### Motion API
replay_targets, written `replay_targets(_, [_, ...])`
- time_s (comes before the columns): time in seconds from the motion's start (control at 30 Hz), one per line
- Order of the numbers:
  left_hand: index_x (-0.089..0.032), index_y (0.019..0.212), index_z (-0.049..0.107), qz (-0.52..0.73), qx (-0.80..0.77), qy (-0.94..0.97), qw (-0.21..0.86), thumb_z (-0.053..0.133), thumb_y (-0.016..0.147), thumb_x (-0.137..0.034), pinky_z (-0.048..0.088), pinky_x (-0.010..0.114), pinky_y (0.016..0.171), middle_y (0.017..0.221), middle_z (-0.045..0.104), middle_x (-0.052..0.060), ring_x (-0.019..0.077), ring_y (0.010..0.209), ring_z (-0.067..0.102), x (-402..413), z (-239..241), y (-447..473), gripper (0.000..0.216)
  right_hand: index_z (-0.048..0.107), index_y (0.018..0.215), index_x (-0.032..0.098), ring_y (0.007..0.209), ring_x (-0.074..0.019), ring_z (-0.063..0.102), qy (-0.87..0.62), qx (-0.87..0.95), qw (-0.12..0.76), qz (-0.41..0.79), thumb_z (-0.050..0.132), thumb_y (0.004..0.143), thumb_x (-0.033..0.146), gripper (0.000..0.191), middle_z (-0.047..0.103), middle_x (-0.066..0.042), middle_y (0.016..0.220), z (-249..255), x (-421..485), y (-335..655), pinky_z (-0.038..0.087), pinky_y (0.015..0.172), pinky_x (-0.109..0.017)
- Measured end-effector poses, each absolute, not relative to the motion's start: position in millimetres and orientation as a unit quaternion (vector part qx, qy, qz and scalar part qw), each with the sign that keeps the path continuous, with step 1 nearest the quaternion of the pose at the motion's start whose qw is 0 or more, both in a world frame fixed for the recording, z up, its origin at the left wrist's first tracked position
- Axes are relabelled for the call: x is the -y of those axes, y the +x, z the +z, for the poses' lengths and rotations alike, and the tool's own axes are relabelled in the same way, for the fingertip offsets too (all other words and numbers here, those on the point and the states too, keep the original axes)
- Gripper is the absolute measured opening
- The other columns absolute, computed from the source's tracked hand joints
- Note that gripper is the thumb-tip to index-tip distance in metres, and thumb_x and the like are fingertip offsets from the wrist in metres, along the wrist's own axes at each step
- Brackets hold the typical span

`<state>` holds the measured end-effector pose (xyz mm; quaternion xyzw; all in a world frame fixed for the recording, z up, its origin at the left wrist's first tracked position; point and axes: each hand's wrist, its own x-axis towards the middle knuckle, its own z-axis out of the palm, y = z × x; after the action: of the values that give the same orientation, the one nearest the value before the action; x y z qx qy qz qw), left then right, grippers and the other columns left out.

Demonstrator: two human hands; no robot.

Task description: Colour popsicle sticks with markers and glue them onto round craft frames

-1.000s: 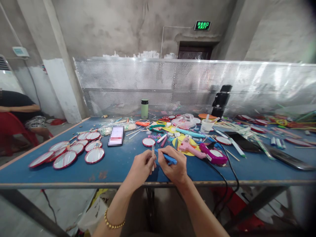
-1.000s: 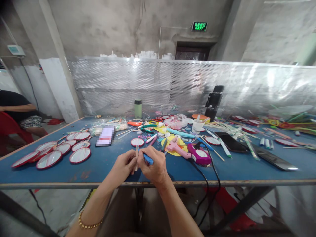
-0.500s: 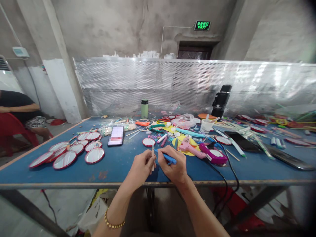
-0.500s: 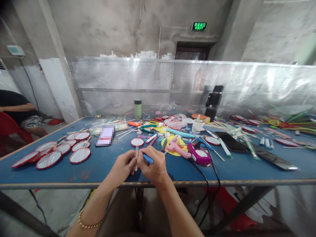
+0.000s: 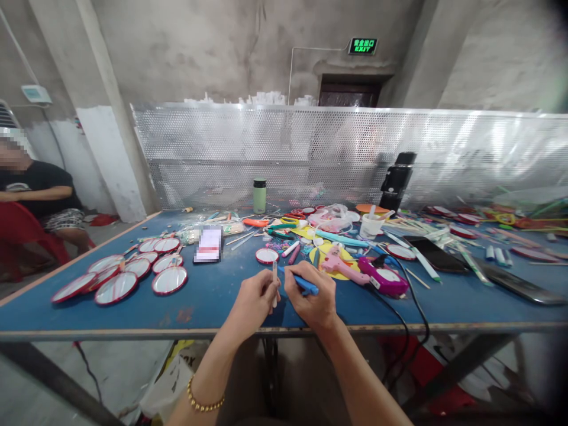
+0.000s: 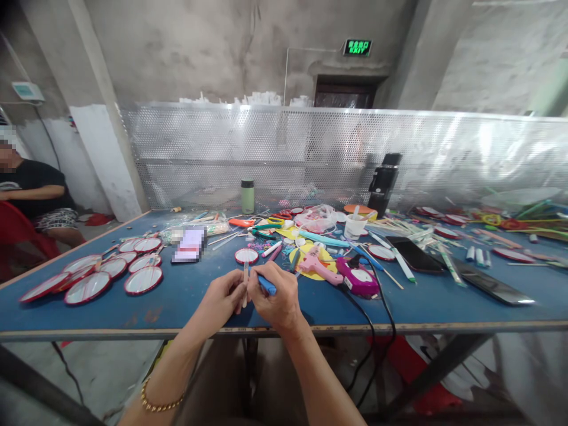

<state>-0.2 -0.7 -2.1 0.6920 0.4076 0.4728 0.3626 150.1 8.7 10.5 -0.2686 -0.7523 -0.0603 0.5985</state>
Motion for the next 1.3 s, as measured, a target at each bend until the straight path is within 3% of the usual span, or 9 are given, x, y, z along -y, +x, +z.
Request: replay_targets(1.3, [-0.02,0.069,0.049,0.485,-0.394,0.688,0.368,0.048,0.093,-0.032,0.037,0.02,0.049,0.055,0.051,-0.006,0.0097,0.046,0.048,-0.9,-4.7,-0.1,0.027,0.061,0.085,0.02,0.061,-0.0112,0.052,-0.247,0.767,0.59,-0.039,0.059,0.086,0.009,0.011,0.058,0.001,0.07,11.0,-7.8,149.7,0.043,0.06,-0.024])
